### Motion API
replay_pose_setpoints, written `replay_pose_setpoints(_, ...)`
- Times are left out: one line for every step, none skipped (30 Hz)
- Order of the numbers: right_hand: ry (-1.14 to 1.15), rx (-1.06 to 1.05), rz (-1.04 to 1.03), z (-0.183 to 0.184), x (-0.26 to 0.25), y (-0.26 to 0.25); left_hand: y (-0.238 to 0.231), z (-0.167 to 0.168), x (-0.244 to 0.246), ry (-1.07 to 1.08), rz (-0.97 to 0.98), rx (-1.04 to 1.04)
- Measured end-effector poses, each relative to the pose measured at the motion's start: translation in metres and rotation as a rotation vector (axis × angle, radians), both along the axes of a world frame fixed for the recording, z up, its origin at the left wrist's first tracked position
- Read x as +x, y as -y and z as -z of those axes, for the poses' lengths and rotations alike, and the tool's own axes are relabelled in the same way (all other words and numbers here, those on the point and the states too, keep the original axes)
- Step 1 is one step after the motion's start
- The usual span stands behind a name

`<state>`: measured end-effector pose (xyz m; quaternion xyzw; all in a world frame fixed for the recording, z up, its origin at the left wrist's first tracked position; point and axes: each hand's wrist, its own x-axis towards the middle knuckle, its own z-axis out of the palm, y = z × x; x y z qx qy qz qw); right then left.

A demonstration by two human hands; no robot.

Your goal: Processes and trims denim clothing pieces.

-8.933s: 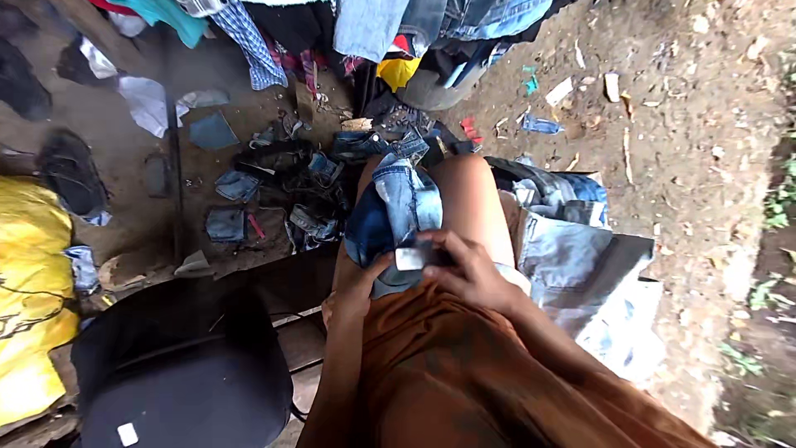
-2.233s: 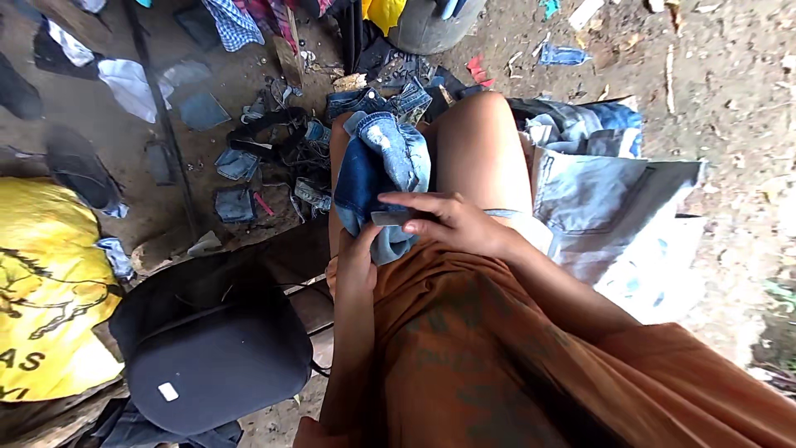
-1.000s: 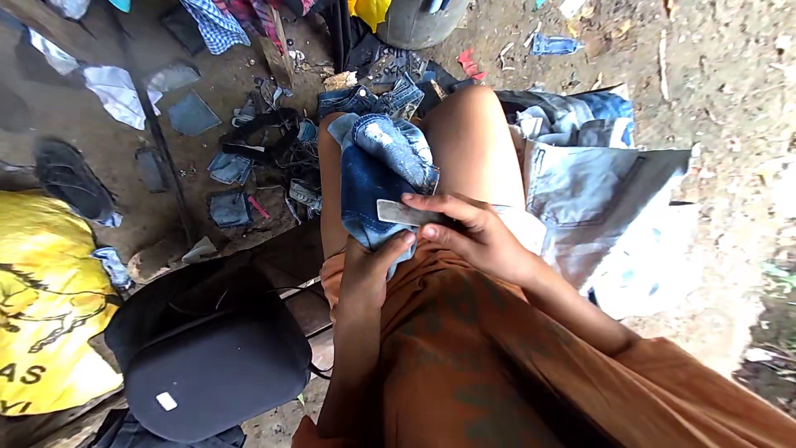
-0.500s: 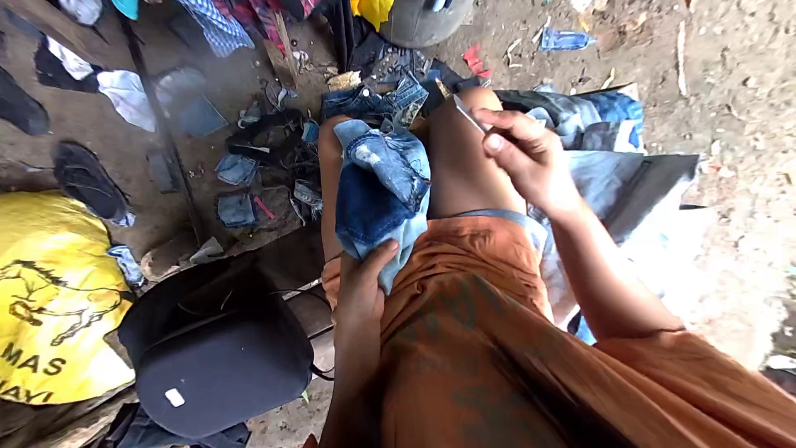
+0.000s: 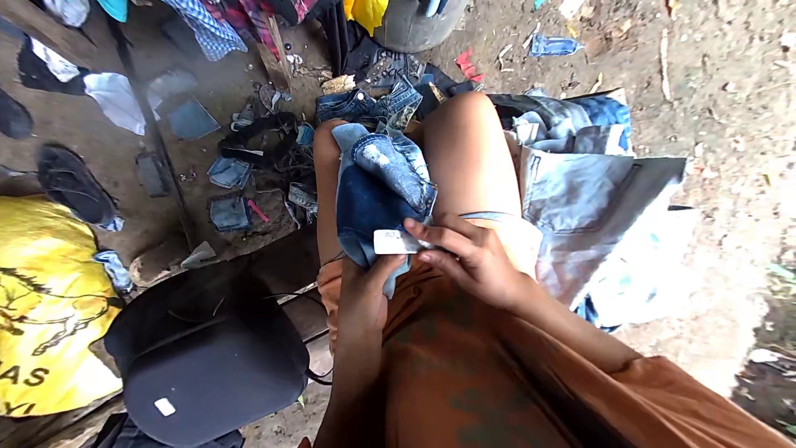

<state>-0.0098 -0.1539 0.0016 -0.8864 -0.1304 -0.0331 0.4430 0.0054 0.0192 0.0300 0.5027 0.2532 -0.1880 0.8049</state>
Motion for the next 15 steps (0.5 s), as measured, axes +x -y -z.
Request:
replay_pose_setpoints(0.026, -0.034, 0.035, 0.001, -0.001, -0.001, 0.000, 0.001, 0.000, -0.009, 0.001, -0.001)
replay_pose_setpoints(0.050, -0.064, 0.065, 0.002, 0.000, -0.002, 0.001, 0.001, 0.000, -0.019, -0.004, -0.007)
replay_pose_setpoints(0.063, -0.077, 0.091, 0.005, 0.003, 0.000, 0.002, 0.002, 0.000, -0.034, -0.010, -0.015)
replay_pose_setpoints(0.057, -0.067, 0.115, 0.008, 0.007, 0.003, 0.003, 0.002, 0.000, -0.051, -0.019, -0.019)
replay_pose_setpoints(0.026, -0.028, 0.143, 0.013, 0.012, 0.009, 0.003, 0.002, 0.000, -0.069, -0.034, -0.018)
replay_pose_setpoints(-0.037, 0.048, 0.181, 0.017, 0.017, 0.018, 0.003, 0.002, 0.001, -0.087, -0.054, -0.014)
replay_pose_setpoints(-0.126, 0.160, 0.222, 0.019, 0.022, 0.029, 0.002, 0.002, 0.002, -0.096, -0.073, -0.005)
replay_pose_setpoints(-0.214, 0.312, 0.277, 0.020, 0.027, 0.038, 0.000, 0.003, 0.004, -0.095, -0.090, 0.006)
replay_pose_setpoints(-0.301, 0.458, 0.339, 0.018, 0.031, 0.045, -0.002, 0.005, 0.006, -0.087, -0.092, 0.013)
replay_pose_setpoints(-0.395, 0.579, 0.389, 0.015, 0.034, 0.048, -0.004, 0.006, 0.007, -0.079, -0.084, 0.022)
replay_pose_setpoints(-0.499, 0.665, 0.405, 0.010, 0.035, 0.049, -0.005, 0.007, 0.009, -0.074, -0.074, 0.028)
replay_pose_setpoints(-0.593, 0.717, 0.390, 0.007, 0.034, 0.049, -0.005, 0.008, 0.010, -0.072, -0.061, 0.033)
replay_pose_setpoints(-0.672, 0.736, 0.357, 0.007, 0.033, 0.046, -0.004, 0.008, 0.012, -0.071, -0.050, 0.040)
replay_pose_setpoints(-0.724, 0.744, 0.329, 0.008, 0.032, 0.041, -0.003, 0.007, 0.013, -0.072, -0.045, 0.046)
replay_pose_setpoints(-0.749, 0.745, 0.306, 0.011, 0.032, 0.033, -0.002, 0.007, 0.014, -0.067, -0.036, 0.049)
